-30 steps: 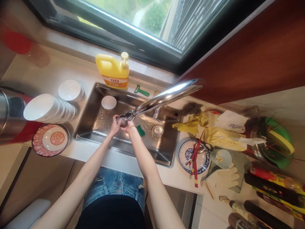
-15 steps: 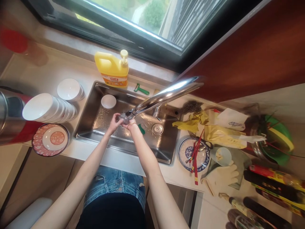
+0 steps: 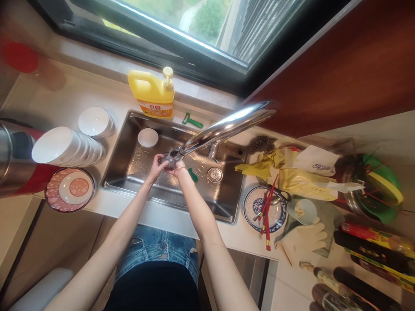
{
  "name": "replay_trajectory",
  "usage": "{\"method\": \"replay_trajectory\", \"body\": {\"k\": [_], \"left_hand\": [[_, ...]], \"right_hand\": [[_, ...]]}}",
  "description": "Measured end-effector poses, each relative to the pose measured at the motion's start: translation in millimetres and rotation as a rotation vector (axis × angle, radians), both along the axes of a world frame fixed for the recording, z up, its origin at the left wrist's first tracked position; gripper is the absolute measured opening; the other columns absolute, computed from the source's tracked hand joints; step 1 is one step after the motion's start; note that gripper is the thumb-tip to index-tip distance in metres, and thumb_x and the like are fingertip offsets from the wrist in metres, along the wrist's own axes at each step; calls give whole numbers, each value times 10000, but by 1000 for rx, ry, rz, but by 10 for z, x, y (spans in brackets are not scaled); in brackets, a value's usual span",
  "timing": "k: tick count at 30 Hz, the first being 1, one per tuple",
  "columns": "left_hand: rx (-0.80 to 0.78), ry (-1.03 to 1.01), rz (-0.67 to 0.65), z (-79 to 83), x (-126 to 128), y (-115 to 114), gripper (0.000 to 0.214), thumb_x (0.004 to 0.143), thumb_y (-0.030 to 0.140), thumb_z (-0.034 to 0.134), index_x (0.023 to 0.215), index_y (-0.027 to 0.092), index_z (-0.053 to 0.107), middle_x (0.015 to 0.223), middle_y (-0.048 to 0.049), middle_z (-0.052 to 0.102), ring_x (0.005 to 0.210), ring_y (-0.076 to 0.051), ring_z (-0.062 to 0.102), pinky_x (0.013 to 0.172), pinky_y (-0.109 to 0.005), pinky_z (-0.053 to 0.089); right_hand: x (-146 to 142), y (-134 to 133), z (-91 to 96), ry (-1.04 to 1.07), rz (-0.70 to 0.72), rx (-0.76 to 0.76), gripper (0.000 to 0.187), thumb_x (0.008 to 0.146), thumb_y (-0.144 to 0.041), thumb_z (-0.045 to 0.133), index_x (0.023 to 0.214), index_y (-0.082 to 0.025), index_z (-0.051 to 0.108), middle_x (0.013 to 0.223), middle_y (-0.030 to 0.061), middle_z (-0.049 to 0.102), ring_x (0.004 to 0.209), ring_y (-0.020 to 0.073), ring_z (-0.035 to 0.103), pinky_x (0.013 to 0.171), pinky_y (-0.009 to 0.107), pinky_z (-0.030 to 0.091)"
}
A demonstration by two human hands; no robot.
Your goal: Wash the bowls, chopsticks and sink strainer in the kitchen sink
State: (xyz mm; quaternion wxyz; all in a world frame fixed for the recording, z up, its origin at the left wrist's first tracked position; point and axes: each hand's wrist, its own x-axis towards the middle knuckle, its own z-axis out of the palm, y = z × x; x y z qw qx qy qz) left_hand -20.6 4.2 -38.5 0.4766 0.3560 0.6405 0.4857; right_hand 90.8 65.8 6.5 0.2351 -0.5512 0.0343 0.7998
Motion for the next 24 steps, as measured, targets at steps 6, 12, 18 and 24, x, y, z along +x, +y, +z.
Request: {"method": "replay_trajectory", "body": {"k": [6,12,18,24], "left_hand": [[-28,19,-1,18,-33,6,324,763,273,685,1018,233,489,1083,-42,572,1028,-189,567,958,-320,440],[0,12,-76,28,-65,21,354,745,325,718,1009,235,500,1091,-41,579,1030,-196,576,940,-322,454],[24,-13,-40,-7,-12,42,359,724,315,717,996,233,499,1019,-33,568,987,-194,583,928,-328,465],[26,-19,-48,-24,-24,37,359,728,351,719,986,234,499,1021,-35,579,979,-199,593,926,-343,476]], "right_hand": [[-28,3,119,-14,-40,-61,192,913,-276,517,739,-194,522,642,0,616,677,159,615,832,445,582],[10,27,185,-42,-45,-51,180,925,-251,497,779,-186,581,609,-2,611,660,173,623,821,459,587],[19,28,209,-68,-47,-45,198,933,-258,496,800,-177,619,568,-12,603,593,156,602,789,418,593],[15,16,226,-73,-35,-41,230,944,-297,497,782,-178,608,575,-7,613,557,147,582,764,405,595]]}}
